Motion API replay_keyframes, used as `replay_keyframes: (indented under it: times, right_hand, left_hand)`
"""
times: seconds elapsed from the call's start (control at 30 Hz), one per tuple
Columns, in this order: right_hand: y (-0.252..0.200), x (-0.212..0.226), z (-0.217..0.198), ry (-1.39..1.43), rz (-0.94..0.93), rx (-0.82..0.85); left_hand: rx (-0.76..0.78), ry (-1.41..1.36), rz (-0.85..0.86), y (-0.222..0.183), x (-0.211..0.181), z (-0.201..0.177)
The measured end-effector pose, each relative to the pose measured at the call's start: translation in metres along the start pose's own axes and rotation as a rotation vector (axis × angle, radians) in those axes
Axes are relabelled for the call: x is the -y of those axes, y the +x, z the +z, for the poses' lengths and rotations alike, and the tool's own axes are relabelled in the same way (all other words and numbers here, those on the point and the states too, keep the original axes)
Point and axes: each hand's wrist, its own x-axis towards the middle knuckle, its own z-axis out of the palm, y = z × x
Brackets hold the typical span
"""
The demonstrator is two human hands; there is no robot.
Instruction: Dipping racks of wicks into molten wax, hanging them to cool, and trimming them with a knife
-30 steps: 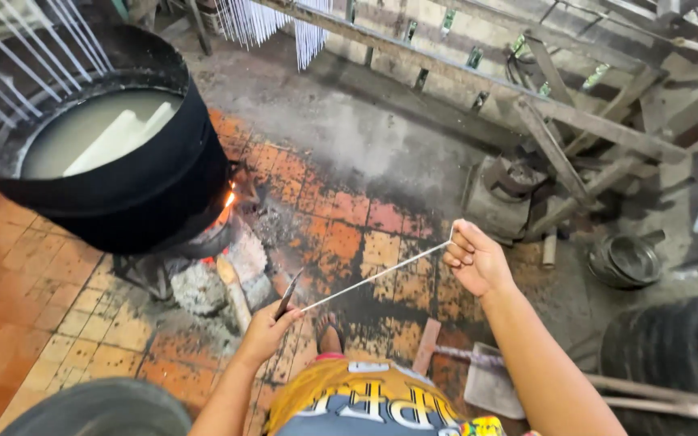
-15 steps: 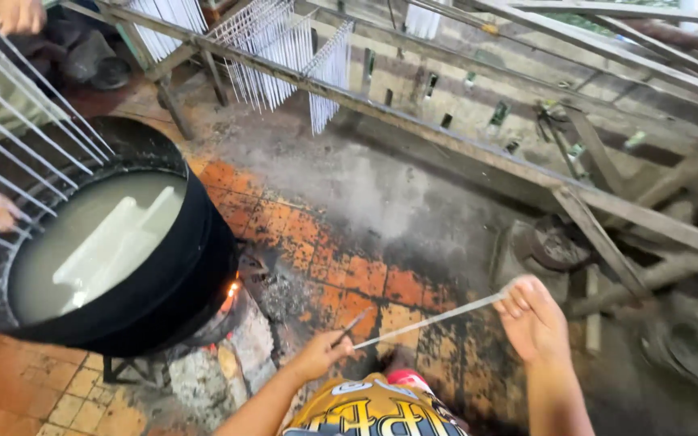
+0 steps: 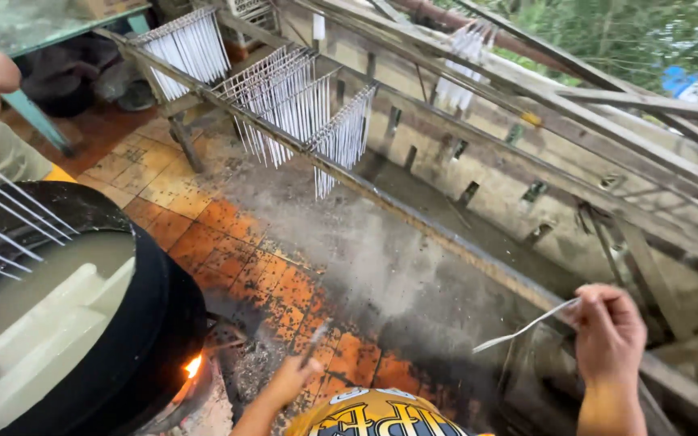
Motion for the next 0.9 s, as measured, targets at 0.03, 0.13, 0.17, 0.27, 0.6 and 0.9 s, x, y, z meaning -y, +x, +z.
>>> replay_keyframes:
  times: [0.03,0.13,0.17,0.27,0.6,0.9]
  right_hand:
    - [0.024,-0.001,0.006,-0.134,-0.082,-0.056]
    - [0.071,-0.014,0.023,-0.277,-0.157,-0.134]
    - [0.077,-0.017,0.031,-0.277,-0.148,-0.129]
    - [0.093,-0.032,0.053,-0.458,-0.228,-0.108]
    - [0.175,-0.108,0.105,-0.73,-0.297,-0.183]
    - [0.239,-0.153,0.237,-0.676,-0.14,-0.22]
  left_hand:
    - [-0.123,-0.053,-0.171,0.005,-0.001,-0.004]
    - [-0.16,-0.253,-0.315,0.015,-0.023,-0.025]
    - [-0.162,-0.254,-0.325,0.026,-0.031,-0.036]
    - [-0.17,-0.16,-0.309,0.079,-0.045,-0.073]
    - [-0.441,0.205,0.176,0.353,-0.192,-0.269]
    - [-0.139,0.755,-0.074,0.402,-0.366,-0.362]
